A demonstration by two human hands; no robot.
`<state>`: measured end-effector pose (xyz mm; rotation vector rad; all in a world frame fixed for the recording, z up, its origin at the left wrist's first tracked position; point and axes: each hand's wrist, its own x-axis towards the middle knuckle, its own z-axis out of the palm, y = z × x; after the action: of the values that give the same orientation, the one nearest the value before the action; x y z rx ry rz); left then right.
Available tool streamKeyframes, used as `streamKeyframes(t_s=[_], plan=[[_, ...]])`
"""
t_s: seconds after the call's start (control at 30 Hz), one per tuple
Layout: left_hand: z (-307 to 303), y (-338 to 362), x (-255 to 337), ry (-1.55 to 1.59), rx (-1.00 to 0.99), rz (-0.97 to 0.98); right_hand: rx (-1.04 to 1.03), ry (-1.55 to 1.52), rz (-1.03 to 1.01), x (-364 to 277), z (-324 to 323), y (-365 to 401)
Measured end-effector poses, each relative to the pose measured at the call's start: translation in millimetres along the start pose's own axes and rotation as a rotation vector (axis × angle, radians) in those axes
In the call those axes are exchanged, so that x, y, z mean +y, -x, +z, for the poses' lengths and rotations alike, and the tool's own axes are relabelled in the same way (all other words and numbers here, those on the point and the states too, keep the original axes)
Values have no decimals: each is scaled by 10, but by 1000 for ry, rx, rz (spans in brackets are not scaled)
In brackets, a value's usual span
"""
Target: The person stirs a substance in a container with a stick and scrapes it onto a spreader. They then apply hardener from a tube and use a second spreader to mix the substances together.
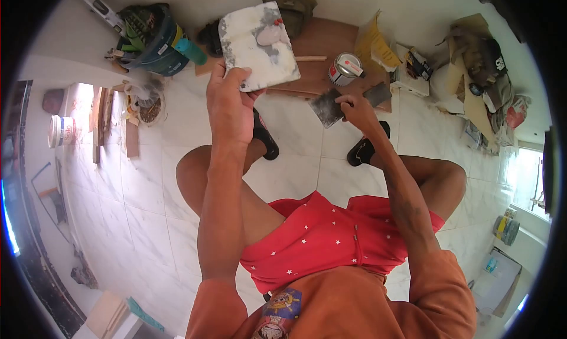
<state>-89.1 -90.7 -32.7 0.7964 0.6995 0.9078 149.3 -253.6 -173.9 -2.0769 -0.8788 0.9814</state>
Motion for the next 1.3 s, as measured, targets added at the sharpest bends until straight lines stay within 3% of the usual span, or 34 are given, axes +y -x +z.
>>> streamKeyframes(t_s=[0.07,0.17,0.27,0.37,0.57,0.6,0.7,0.83,0.87,0.9,0.97,1.07,1.2,1.3], plan=[[11,22,-3,2,-50,-12,-50,-42,60,-260,-142,321],[56,82,-37,-11,-113,-48,-148,12,-149,-371,-407,739],[68,182,-63,10,-181,-81,-31,40,-188,-584,-509,1198],[74,313,-140,53,-238,-101,124,122,-361,-557,-581,1482],[25,626,-233,106,-283,-159,118,-96,-250,-566,-976,1834],[25,673,-248,117,-284,-166,97,-171,-181,-511,-1065,1843],[47,782,-230,116,-284,-184,202,-801,-277,-459,-982,1885],[134,926,-201,19,-236,-206,62,-1337,-55,-537,-840,1982],[168,980,-205,-8,-220,-185,110,-1236,102,-403,-795,1940],[226,1017,-220,-34,-208,-159,-32,-1154,42,-388,-804,1989],[264,1032,-261,-87,-203,-106,100,-952,22,-418,-717,2088],[259,1063,-338,-180,-222,-32,139,-803,-122,-658,-802,2222],[357,1123,-282,-353,-252,40,275,-247,-242,-858,-914,2254],[339,1132,-291,-518,-287,95,337,79,-500,-1000,-973,2189]])
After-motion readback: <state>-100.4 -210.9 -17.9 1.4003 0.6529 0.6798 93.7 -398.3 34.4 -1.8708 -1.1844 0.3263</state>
